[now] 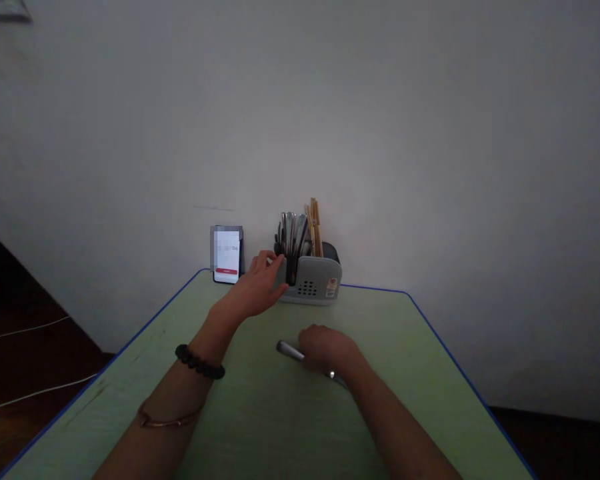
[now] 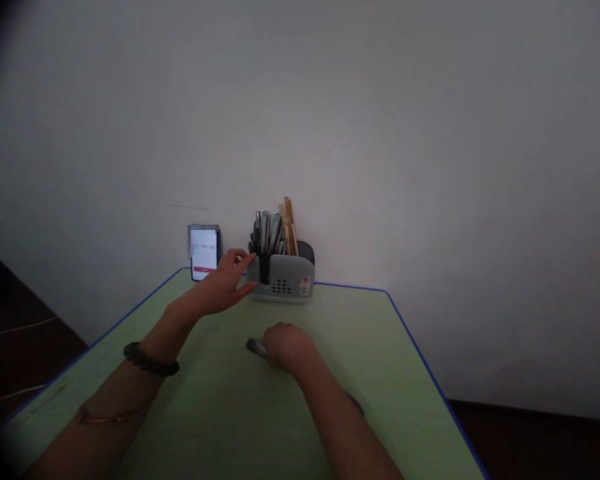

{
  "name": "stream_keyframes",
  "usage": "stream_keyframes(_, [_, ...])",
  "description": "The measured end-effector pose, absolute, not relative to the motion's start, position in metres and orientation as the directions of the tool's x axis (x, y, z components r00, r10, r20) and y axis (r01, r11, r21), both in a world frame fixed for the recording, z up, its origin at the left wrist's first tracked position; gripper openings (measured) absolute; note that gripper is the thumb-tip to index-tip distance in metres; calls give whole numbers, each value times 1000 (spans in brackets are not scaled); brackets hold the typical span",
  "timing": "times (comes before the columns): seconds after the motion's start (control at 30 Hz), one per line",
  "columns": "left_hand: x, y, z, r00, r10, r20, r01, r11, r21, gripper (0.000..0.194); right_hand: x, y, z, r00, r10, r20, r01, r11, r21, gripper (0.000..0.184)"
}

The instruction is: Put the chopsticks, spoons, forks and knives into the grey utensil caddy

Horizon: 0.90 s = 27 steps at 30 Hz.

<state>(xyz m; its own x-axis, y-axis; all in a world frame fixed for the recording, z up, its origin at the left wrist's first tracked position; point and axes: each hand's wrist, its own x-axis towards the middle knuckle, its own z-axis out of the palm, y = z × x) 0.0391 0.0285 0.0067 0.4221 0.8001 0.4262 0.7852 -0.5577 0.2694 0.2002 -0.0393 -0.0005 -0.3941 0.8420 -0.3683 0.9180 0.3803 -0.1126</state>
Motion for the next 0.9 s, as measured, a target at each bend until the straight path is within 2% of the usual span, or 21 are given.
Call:
stream_keyframes(0.13, [38,27,10,425,817,390,804,-539,253,57,222,-36,19,-360,837,-412,932,340,-124,26])
stream_keyframes(0.23, [37,27,10,429,823,373,804,-536,257,57,249,-29,38,-392,849,-354,916,324,-238,24])
stream_keyframes(0.33, [37,27,10,437,819,370,798,-543,259,57,273,-24,53,-452,890,-51,773,362,-522,16])
stream_keyframes(0.4, [39,24,15,463,798,386,770,-578,271,55,281,-23,60,-459,879,127,637,426,-643,9])
stream_keyframes(0.47, [44,17,22,525,751,400,698,-649,303,51,283,-22,65,-428,859,280,493,482,-725,9])
stream_keyframes(0.53, [49,9,32,603,700,383,605,-714,352,48,282,-22,68,-360,841,404,387,528,-755,13])
stream_keyframes(0.6, [53,1,39,665,671,327,550,-737,393,43,280,-21,70,-324,825,464,344,559,-754,15])
stream_keyframes(0.73, [59,-9,46,704,697,138,607,-691,394,37,276,-21,70,-383,817,431,314,554,-771,18])
stream_keyframes(0.9, [62,-12,47,701,713,-16,655,-635,411,38,272,-19,65,-407,831,379,418,538,-732,23])
